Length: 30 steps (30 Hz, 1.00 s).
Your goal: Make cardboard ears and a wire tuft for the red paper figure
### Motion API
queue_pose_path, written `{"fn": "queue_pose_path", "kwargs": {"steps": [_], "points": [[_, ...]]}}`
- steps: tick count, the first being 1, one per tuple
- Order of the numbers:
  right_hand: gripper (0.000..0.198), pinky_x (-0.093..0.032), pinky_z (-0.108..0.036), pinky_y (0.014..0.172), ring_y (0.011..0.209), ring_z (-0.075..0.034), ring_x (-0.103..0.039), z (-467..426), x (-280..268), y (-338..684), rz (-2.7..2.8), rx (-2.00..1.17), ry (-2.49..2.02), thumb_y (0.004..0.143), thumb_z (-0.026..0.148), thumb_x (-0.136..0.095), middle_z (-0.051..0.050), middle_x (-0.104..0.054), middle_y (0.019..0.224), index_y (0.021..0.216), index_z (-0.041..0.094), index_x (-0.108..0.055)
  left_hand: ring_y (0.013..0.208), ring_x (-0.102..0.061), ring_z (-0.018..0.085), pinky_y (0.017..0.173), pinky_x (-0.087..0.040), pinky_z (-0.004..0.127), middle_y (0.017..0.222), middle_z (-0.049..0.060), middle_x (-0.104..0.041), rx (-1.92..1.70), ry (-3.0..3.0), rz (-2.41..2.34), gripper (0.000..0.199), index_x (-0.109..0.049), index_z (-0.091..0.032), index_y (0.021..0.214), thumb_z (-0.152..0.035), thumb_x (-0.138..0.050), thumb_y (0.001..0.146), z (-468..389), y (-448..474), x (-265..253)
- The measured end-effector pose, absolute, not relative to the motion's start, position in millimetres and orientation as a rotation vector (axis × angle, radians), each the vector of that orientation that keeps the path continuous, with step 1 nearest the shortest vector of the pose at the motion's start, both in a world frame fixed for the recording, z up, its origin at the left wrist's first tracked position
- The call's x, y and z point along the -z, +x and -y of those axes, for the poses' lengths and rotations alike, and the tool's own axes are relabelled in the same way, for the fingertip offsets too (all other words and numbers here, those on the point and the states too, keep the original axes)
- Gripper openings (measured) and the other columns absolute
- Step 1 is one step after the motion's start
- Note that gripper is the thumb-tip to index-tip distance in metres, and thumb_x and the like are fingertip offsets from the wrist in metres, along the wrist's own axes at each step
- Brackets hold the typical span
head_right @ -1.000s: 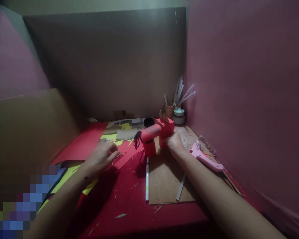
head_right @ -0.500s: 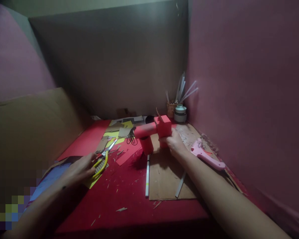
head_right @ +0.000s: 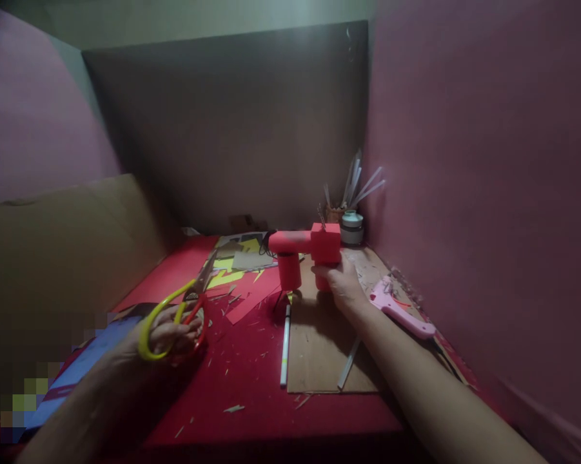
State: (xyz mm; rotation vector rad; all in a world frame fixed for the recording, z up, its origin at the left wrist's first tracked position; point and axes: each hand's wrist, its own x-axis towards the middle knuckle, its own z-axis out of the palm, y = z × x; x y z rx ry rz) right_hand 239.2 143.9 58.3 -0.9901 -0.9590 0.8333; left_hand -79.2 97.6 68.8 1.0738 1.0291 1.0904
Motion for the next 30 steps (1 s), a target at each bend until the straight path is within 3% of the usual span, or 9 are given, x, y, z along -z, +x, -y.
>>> {"fn": "queue_pose_path", "kwargs": {"steps": [2,4,8,10,16,23,30], "points": [[0.024,-0.035,-0.028,0.052,0.055,-0.013,-0.046,-142.7,-59.0,238.9,0.970,-0.825,-0.974,0.054,0.024,-0.068,0.003,-0.055,0.064,0.073,0.020,-0.054,0.040,-0.037,0.005,0.039,-0.028,0.018,0.050,-0.003,-0.047,-1.016,1.152,-0.913,0.016,-0.055,-0.015,0.066,-0.022,-0.069,0.069,-90.1,-64.9,-70.6],[0.023,-0.035,-0.028,0.051,0.054,-0.013,-0.046,-143.1,-58.0,238.9,0.979,-0.815,-0.965,0.055,0.026,-0.067,0.003,-0.055,0.064,0.072,0.020,-0.054,0.041,-0.041,0.006,0.040,-0.030,0.018,0.050,-0.001,-0.049,-0.933,1.180,-0.814,0.019,-0.056,-0.014,0.062,-0.026,-0.065,0.074,-83.6,-52.6,-73.9],[0.018,-0.035,-0.028,0.050,0.052,-0.012,-0.044,-146.0,-53.2,240.3,0.994,-0.809,-0.962,0.058,0.026,-0.065,0.003,-0.053,0.062,0.073,0.021,-0.055,0.064,-0.061,0.017,0.058,-0.048,0.026,0.074,0.009,-0.064,-0.895,1.120,-0.630,0.012,-0.065,-0.012,0.076,-0.023,-0.062,0.073,-70.1,-33.1,-79.9],[0.017,-0.034,-0.028,0.049,0.051,-0.012,-0.044,-147.1,-51.7,241.3,1.002,-0.811,-0.963,0.059,0.025,-0.065,0.004,-0.052,0.060,0.073,0.021,-0.056,0.073,-0.064,0.022,0.066,-0.051,0.031,0.082,0.011,-0.066,-0.867,1.069,-0.571,0.014,-0.066,-0.012,0.082,-0.021,-0.061,0.072,-63.3,-23.6,-80.9],[0.018,-0.035,-0.028,0.050,0.051,-0.013,-0.046,-147.3,-51.7,241.5,1.010,-0.802,-0.945,0.059,0.026,-0.066,0.003,-0.053,0.061,0.073,0.020,-0.055,0.073,-0.066,0.023,0.063,-0.054,0.032,0.080,0.009,-0.067,-0.893,0.948,-0.463,0.011,-0.065,-0.013,0.078,-0.016,-0.062,0.068,-62.4,3.7,-80.8],[0.021,-0.037,-0.027,0.053,0.055,-0.013,-0.047,-143.6,-55.3,238.4,1.005,-0.770,-0.914,0.059,0.023,-0.067,0.004,-0.054,0.062,0.073,0.021,-0.052,0.064,-0.063,0.017,0.058,-0.050,0.023,0.073,0.011,-0.066,-0.937,1.007,-0.441,0.015,-0.068,-0.009,0.079,-0.015,-0.058,0.070,-74.6,17.0,-86.6],[0.021,-0.037,-0.027,0.053,0.057,-0.013,-0.047,-145.9,-52.3,239.0,0.996,-0.788,-0.890,0.058,0.023,-0.068,0.003,-0.056,0.065,0.075,0.021,-0.055,0.056,-0.054,0.008,0.064,-0.052,0.022,0.077,0.006,-0.062,-1.015,0.866,-0.386,0.011,-0.066,-0.011,0.077,-0.012,-0.060,0.068,-76.0,26.7,-82.1]]}}
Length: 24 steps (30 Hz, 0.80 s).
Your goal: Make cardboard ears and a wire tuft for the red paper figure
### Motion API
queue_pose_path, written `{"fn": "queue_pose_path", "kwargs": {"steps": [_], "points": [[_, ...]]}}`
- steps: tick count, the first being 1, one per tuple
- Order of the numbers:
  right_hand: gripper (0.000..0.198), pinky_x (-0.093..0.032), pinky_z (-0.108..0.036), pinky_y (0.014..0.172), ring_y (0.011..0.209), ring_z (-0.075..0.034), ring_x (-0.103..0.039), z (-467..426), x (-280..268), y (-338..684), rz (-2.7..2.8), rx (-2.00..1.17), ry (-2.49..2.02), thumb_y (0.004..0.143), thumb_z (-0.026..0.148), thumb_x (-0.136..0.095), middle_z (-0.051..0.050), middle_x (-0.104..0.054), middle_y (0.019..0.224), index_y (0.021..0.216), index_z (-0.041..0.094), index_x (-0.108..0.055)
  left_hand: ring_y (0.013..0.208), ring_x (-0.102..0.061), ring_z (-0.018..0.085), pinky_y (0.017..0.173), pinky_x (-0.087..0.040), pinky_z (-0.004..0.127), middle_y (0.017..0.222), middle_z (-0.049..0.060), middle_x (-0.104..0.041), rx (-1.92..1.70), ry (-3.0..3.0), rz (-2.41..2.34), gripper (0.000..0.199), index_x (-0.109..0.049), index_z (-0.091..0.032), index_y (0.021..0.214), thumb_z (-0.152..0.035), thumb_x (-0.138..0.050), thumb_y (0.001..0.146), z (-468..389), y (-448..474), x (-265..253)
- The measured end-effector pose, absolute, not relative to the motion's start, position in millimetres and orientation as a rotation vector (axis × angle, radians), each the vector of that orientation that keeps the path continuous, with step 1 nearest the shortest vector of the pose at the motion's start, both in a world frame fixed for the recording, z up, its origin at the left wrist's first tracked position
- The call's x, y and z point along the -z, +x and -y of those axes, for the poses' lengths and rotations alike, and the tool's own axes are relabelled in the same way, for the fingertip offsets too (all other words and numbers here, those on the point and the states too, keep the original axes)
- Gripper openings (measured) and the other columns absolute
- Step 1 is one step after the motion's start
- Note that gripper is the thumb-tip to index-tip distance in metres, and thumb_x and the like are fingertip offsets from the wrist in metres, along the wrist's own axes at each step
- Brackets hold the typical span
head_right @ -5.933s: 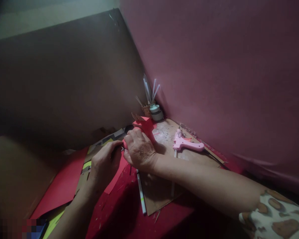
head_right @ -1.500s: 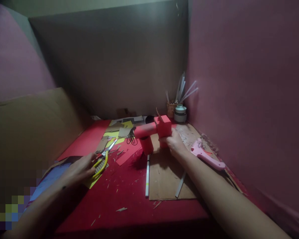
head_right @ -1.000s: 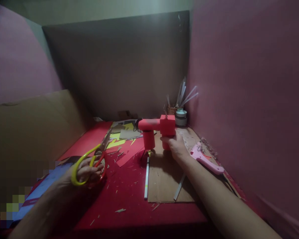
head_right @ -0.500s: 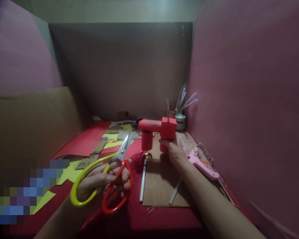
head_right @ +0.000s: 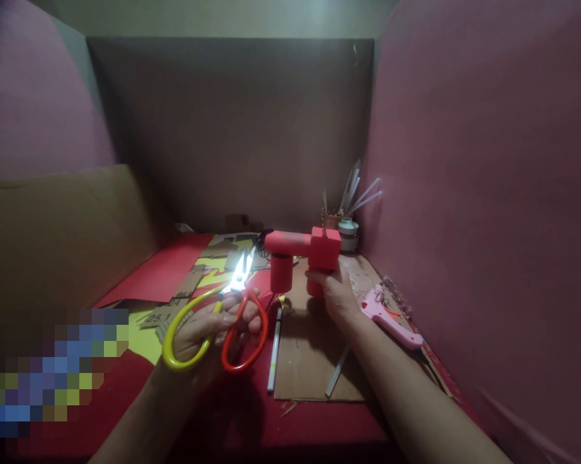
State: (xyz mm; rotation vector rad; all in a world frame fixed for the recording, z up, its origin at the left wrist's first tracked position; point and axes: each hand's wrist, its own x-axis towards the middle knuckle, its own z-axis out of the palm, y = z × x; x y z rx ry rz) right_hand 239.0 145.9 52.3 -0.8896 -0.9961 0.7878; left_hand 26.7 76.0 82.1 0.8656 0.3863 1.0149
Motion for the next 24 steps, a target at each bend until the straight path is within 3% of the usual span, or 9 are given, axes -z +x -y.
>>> {"fn": "queue_pose_path", "kwargs": {"steps": [4,8,13,17,24], "points": [[0.020,-0.037,-0.026,0.052,0.056,-0.013,-0.046,-149.2,-48.2,239.4,0.976,-0.804,-0.893,0.057,0.021,-0.067,0.003,-0.055,0.065,0.074,0.021,-0.056,0.069,-0.059,0.014,0.067,-0.053,0.023,0.071,0.004,-0.055,-1.083,0.755,-0.356,0.004,-0.060,-0.013,0.068,-0.010,-0.061,0.066,-75.8,35.3,-81.5],[0.018,-0.038,-0.026,0.050,0.055,-0.013,-0.046,-151.0,-46.0,238.2,0.962,-0.823,-0.896,0.056,0.023,-0.066,0.001,-0.054,0.064,0.071,0.020,-0.055,0.067,-0.057,0.012,0.064,-0.053,0.023,0.071,0.003,-0.054,-1.132,0.677,-0.323,0.008,-0.055,-0.014,0.067,-0.008,-0.060,0.065,-73.6,44.4,-81.9],[0.019,-0.038,-0.026,0.049,0.054,-0.013,-0.047,-151.5,-46.5,236.4,0.939,-0.844,-0.889,0.055,0.023,-0.065,0.002,-0.054,0.062,0.070,0.021,-0.054,0.068,-0.058,0.013,0.073,-0.055,0.028,0.075,0.004,-0.056,-1.172,0.624,-0.339,0.004,-0.057,-0.013,0.072,-0.010,-0.057,0.069,-71.3,50.6,-83.1],[0.016,-0.038,-0.027,0.050,0.051,-0.013,-0.047,-151.1,-46.9,236.0,0.934,-0.875,-0.871,0.055,0.021,-0.066,0.003,-0.054,0.057,0.067,0.021,-0.056,0.068,-0.059,0.011,0.067,-0.055,0.021,0.075,0.005,-0.056,-1.209,0.531,-0.341,0.009,-0.059,-0.011,0.075,-0.008,-0.051,0.074,-68.5,52.4,-85.0],[0.013,-0.036,-0.026,0.049,0.050,-0.011,-0.045,-150.6,-45.8,236.8,0.921,-0.898,-0.832,0.056,0.018,-0.068,0.003,-0.053,0.057,0.063,0.020,-0.057,0.074,-0.058,0.009,0.079,-0.052,0.017,0.080,0.004,-0.055,-1.310,0.508,-0.237,0.012,-0.057,-0.016,0.076,-0.011,-0.048,0.083,-72.0,57.0,-80.4]]}}
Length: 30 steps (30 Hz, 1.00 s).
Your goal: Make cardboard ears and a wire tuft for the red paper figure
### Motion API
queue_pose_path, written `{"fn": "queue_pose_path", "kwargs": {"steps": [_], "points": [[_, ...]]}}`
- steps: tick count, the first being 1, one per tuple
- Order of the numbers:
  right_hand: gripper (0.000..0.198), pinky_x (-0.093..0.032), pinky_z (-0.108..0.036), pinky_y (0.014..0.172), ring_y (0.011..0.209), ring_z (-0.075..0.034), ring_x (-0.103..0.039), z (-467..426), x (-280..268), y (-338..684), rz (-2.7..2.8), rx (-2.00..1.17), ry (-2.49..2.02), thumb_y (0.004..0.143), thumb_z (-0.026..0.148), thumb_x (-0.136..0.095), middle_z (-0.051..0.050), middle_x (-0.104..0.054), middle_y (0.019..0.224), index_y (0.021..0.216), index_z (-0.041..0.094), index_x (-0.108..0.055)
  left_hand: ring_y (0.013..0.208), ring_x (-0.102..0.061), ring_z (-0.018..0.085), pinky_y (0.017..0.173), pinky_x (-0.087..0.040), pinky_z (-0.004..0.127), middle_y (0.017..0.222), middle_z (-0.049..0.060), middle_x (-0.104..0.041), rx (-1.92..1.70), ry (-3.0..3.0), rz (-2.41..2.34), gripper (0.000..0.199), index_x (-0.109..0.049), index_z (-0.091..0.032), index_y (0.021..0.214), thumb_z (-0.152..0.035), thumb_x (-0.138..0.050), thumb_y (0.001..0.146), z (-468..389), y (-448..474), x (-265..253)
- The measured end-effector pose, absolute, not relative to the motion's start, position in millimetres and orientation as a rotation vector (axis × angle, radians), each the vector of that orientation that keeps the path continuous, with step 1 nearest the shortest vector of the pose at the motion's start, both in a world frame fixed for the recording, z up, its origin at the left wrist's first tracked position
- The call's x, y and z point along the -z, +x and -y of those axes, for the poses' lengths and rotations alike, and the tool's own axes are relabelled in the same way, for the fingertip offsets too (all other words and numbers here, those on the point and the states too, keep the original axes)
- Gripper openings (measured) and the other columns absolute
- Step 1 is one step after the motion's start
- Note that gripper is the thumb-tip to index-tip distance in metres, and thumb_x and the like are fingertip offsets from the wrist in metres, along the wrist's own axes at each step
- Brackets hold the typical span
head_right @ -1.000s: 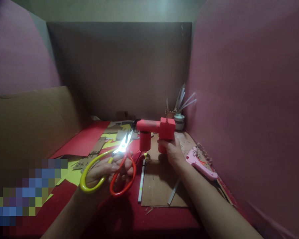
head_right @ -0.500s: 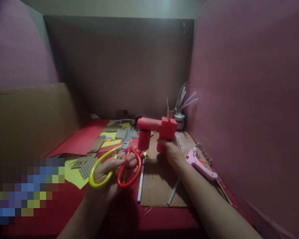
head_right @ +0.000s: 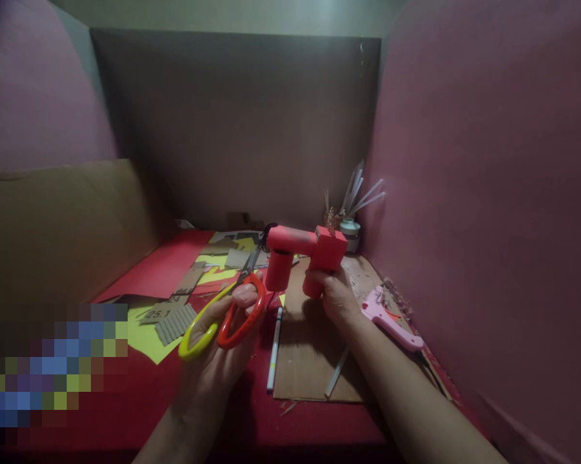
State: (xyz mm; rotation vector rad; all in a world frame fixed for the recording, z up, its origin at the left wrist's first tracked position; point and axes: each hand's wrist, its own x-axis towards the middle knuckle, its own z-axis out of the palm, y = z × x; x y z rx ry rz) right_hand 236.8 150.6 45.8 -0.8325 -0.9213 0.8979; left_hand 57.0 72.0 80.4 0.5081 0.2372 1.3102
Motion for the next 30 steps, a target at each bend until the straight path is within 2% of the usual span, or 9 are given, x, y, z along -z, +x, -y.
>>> {"fn": "queue_pose_path", "kwargs": {"steps": [6,10,13,15,18,20,25,30], "points": [[0.014,-0.034,-0.026,0.048,0.049,-0.011,-0.043,-152.4,-44.7,236.6,0.914,-0.906,-0.805,0.057,0.019,-0.069,0.004,-0.053,0.058,0.065,0.020,-0.058,0.046,-0.035,0.006,0.067,-0.049,0.016,0.058,-0.004,-0.037,-1.373,0.549,-0.250,0.026,-0.042,-0.021,0.063,-0.017,-0.048,0.088,-68.5,58.1,-87.4],[0.014,-0.035,-0.026,0.049,0.051,-0.011,-0.044,-154.5,-43.2,236.7,0.910,-0.907,-0.794,0.056,0.019,-0.069,0.004,-0.054,0.059,0.065,0.019,-0.059,0.039,-0.027,0.003,0.055,-0.044,0.010,0.053,-0.007,-0.032,-1.315,0.413,-0.107,0.032,-0.039,-0.020,0.061,-0.011,-0.045,0.091,-62.6,55.7,-90.2],[0.013,-0.035,-0.026,0.049,0.050,-0.011,-0.044,-156.1,-42.3,236.9,0.897,-0.915,-0.795,0.057,0.019,-0.069,0.003,-0.053,0.056,0.062,0.019,-0.058,0.037,-0.030,0.002,0.050,-0.042,0.012,0.049,-0.007,-0.032,-1.254,0.355,-0.023,0.034,-0.039,-0.019,0.059,-0.012,-0.042,0.092,-61.6,54.1,-89.0],[0.013,-0.035,-0.026,0.048,0.049,-0.011,-0.044,-156.3,-42.0,237.0,0.888,-0.919,-0.795,0.057,0.019,-0.070,0.003,-0.053,0.055,0.061,0.019,-0.058,0.041,-0.038,0.002,0.049,-0.043,0.013,0.052,-0.005,-0.039,-1.237,0.344,-0.034,0.028,-0.045,-0.017,0.062,-0.012,-0.043,0.090,-60.5,52.5,-88.2],[0.013,-0.035,-0.026,0.048,0.048,-0.010,-0.043,-155.1,-42.4,237.2,0.879,-0.926,-0.793,0.056,0.017,-0.070,0.004,-0.053,0.054,0.061,0.019,-0.058,0.055,-0.055,0.005,0.057,-0.049,0.012,0.066,0.003,-0.055,-1.205,0.330,-0.097,0.013,-0.055,-0.011,0.073,-0.007,-0.046,0.083,-55.5,48.2,-86.8],[0.013,-0.035,-0.026,0.048,0.047,-0.010,-0.043,-154.0,-43.1,237.3,0.877,-0.933,-0.789,0.057,0.016,-0.070,0.004,-0.053,0.053,0.060,0.019,-0.058,0.063,-0.061,0.009,0.063,-0.052,0.014,0.072,0.007,-0.060,-1.165,0.340,-0.149,0.008,-0.057,-0.008,0.077,-0.004,-0.050,0.077,-50.8,44.3,-84.5],[0.013,-0.035,-0.025,0.047,0.046,-0.010,-0.043,-152.0,-45.2,236.5,0.876,-0.943,-0.775,0.056,0.016,-0.070,0.005,-0.053,0.050,0.060,0.019,-0.058,0.065,-0.063,0.011,0.060,-0.054,0.016,0.074,0.009,-0.063,-1.071,0.332,-0.085,0.009,-0.056,-0.011,0.073,-0.003,-0.054,0.068,-43.9,37.7,-75.9],[0.014,-0.035,-0.025,0.048,0.047,-0.009,-0.043,-151.5,-46.4,235.3,0.865,-0.950,-0.753,0.054,0.017,-0.071,0.005,-0.054,0.053,0.062,0.019,-0.059,0.060,-0.061,0.009,0.059,-0.054,0.014,0.070,0.006,-0.059,-1.105,0.237,-0.118,0.011,-0.053,-0.013,0.076,-0.005,-0.050,0.070,-44.7,42.6,-80.4]]}}
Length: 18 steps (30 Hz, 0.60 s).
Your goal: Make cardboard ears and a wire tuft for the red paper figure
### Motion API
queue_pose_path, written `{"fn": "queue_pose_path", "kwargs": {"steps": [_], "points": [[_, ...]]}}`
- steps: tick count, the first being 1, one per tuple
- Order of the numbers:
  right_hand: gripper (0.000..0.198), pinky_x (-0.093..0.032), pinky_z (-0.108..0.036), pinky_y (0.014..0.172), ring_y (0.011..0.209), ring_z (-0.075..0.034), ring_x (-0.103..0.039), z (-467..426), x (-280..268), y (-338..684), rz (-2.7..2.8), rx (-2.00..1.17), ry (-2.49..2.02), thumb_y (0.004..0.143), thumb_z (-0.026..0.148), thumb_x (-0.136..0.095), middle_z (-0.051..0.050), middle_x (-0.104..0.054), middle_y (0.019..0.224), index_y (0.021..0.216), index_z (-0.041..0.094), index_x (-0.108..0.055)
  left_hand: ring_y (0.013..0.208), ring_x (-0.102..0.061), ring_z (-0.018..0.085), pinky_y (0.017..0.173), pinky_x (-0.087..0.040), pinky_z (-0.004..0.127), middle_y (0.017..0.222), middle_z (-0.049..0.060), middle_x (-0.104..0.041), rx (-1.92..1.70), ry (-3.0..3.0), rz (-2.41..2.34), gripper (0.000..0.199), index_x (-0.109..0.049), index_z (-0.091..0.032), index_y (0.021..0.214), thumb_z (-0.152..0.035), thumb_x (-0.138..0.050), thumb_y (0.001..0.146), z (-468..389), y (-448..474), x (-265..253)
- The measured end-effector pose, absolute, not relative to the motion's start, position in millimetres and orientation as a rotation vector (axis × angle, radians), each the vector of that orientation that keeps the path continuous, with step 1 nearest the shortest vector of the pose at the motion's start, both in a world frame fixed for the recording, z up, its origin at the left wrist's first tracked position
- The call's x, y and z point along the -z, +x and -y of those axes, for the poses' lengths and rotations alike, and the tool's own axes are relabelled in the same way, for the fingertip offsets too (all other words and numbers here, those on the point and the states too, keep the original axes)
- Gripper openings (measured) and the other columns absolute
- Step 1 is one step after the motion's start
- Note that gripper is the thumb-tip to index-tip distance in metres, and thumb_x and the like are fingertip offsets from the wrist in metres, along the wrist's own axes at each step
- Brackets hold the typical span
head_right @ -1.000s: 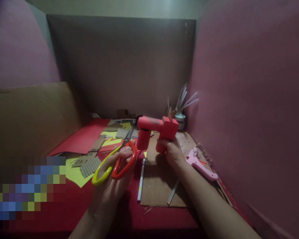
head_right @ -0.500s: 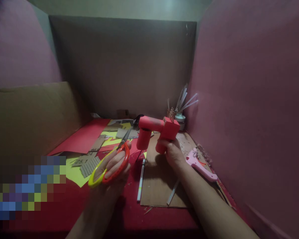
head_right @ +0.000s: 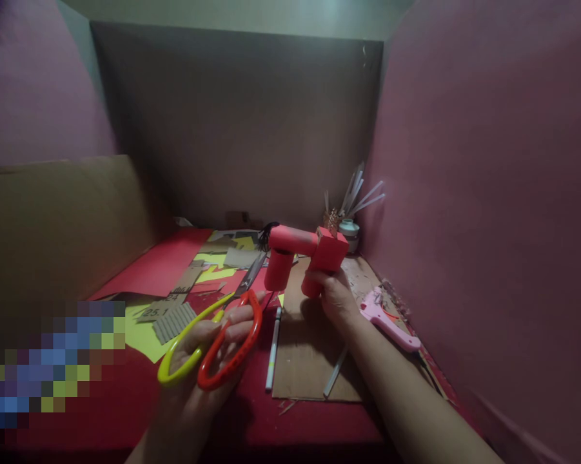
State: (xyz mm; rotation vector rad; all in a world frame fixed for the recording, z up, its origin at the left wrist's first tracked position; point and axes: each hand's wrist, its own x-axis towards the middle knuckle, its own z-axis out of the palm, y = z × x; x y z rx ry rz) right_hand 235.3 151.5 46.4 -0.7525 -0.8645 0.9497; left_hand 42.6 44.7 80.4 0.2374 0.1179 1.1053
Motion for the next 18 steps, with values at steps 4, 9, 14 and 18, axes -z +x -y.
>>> {"fn": "queue_pose_path", "kwargs": {"steps": [4,9,14,18], "points": [[0.016,-0.035,-0.024,0.048,0.047,-0.009,-0.044,-152.6,-44.7,235.5,0.852,-0.960,-0.748,0.053,0.016,-0.072,0.005,-0.054,0.053,0.063,0.018,-0.060,0.054,-0.057,0.007,0.059,-0.052,0.011,0.066,0.004,-0.054,-1.158,0.145,-0.096,0.029,-0.055,-0.011,0.097,-0.003,-0.040,0.073,-49.1,51.1,-86.9],[0.016,-0.035,-0.024,0.047,0.045,-0.009,-0.045,-154.0,-41.7,236.2,0.842,-0.970,-0.749,0.053,0.015,-0.071,0.005,-0.055,0.052,0.065,0.018,-0.060,0.054,-0.055,0.007,0.058,-0.051,0.012,0.069,0.003,-0.053,-1.191,0.111,-0.062,0.040,-0.052,-0.011,0.110,-0.003,-0.035,0.075,-51.4,56.0,-86.3],[0.020,-0.035,-0.024,0.046,0.046,-0.009,-0.046,-154.3,-41.2,236.0,0.823,-0.967,-0.746,0.052,0.013,-0.070,0.005,-0.056,0.054,0.069,0.018,-0.061,0.055,-0.058,0.010,0.058,-0.054,0.018,0.066,0.003,-0.052,-1.137,0.116,-0.078,0.029,-0.053,-0.011,0.100,-0.007,-0.039,0.075,-45.7,51.8,-84.2],[0.021,-0.035,-0.024,0.046,0.047,-0.009,-0.046,-153.1,-42.6,234.6,0.817,-0.974,-0.743,0.052,0.012,-0.070,0.006,-0.056,0.055,0.069,0.019,-0.060,0.055,-0.058,0.010,0.058,-0.054,0.018,0.065,0.002,-0.052,-1.171,0.115,-0.074,0.033,-0.051,-0.012,0.103,-0.006,-0.040,0.073,-49.0,51.7,-82.5]]}}
